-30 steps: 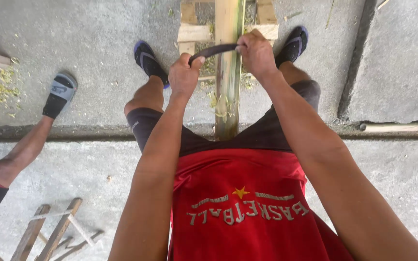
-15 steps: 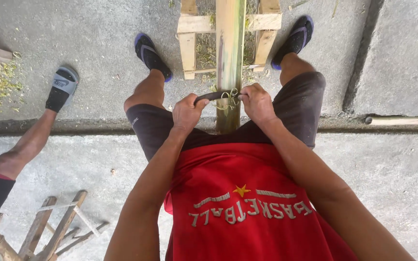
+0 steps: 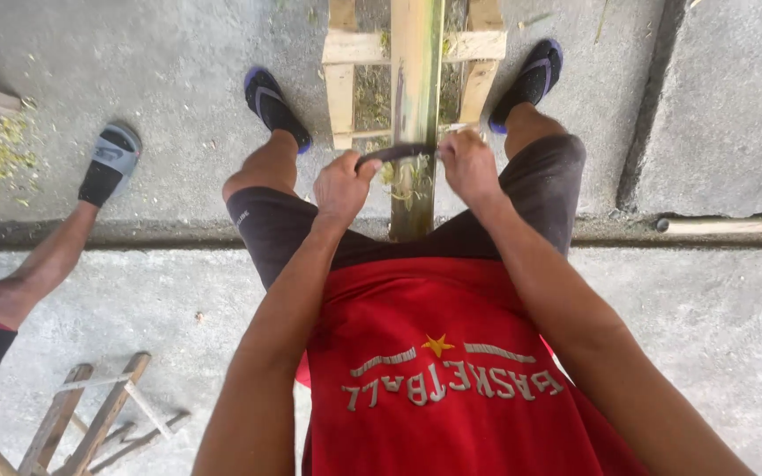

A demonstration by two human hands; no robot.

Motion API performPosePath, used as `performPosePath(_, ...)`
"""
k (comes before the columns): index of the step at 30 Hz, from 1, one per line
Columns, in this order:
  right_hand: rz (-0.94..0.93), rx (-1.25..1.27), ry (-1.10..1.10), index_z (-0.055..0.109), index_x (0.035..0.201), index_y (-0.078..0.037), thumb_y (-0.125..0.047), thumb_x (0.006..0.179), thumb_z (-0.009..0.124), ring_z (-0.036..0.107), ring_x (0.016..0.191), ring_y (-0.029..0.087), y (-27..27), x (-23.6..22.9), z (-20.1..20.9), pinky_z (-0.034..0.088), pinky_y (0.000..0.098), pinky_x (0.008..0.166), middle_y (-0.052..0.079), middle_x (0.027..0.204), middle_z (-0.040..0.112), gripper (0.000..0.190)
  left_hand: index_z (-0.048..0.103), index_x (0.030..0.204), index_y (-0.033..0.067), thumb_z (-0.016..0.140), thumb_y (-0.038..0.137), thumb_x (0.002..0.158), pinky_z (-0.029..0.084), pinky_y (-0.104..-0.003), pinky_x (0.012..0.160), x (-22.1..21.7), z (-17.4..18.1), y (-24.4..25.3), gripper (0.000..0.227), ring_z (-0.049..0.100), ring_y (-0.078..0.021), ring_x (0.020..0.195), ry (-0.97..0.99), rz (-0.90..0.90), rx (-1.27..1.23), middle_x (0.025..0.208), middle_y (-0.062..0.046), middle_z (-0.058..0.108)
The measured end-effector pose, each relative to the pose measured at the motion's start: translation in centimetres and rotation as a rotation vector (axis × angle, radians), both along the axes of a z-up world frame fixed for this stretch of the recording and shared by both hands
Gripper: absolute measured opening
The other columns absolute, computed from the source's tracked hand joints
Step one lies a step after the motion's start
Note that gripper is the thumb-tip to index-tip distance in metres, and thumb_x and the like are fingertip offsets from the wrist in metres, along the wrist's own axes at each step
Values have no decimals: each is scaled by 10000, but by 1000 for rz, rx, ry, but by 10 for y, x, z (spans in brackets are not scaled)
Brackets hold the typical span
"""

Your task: Shaving the outer layer of a bamboo stalk using a curved blade.

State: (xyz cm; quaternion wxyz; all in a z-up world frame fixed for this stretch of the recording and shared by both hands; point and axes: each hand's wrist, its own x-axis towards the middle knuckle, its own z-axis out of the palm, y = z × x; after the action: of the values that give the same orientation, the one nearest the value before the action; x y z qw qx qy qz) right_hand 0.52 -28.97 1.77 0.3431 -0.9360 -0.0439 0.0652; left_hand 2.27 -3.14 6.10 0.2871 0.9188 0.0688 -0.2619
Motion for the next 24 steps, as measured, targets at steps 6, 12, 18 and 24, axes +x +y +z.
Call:
performPosePath(6,-26,104,91,654,849,-27,-6,922,680,664,701,290,3,-31,-5,579,436,647,180,863,653,81,683,896,121,655,536,924,505,-517,722,-16,11,4,417,682,-349,764,-17,-79,3,795,-141,704)
performPosePath(12,-171,99,136,664,913,-46,-75,1025,618,701,781,317,-3,-24,-12,574,431,712,167,894,685,125,671,910,76,642,521,963,521,-512,728,-8,15,-7,450,692,-349,777,-93,-160,69,837,-150,709)
performPosePath(18,-53,38,268,690,854,-66,-123,953,630,698,839,344,1,-24,-7,560,485,792,170,920,703,130,692,939,83,631,540,921,509,-522,727,6,5,5,461,692,-367,798,-54,-151,2,835,-172,711)
performPosePath(24,-2,-41,100,676,912,-53,-167,952,677,681,869,385,-6,-25,-21,545,499,805,199,932,686,120,713,955,101,647,567,889,513,-517,730,-17,-24,13,475,686,-377,801,11,-42,-132,825,-187,696)
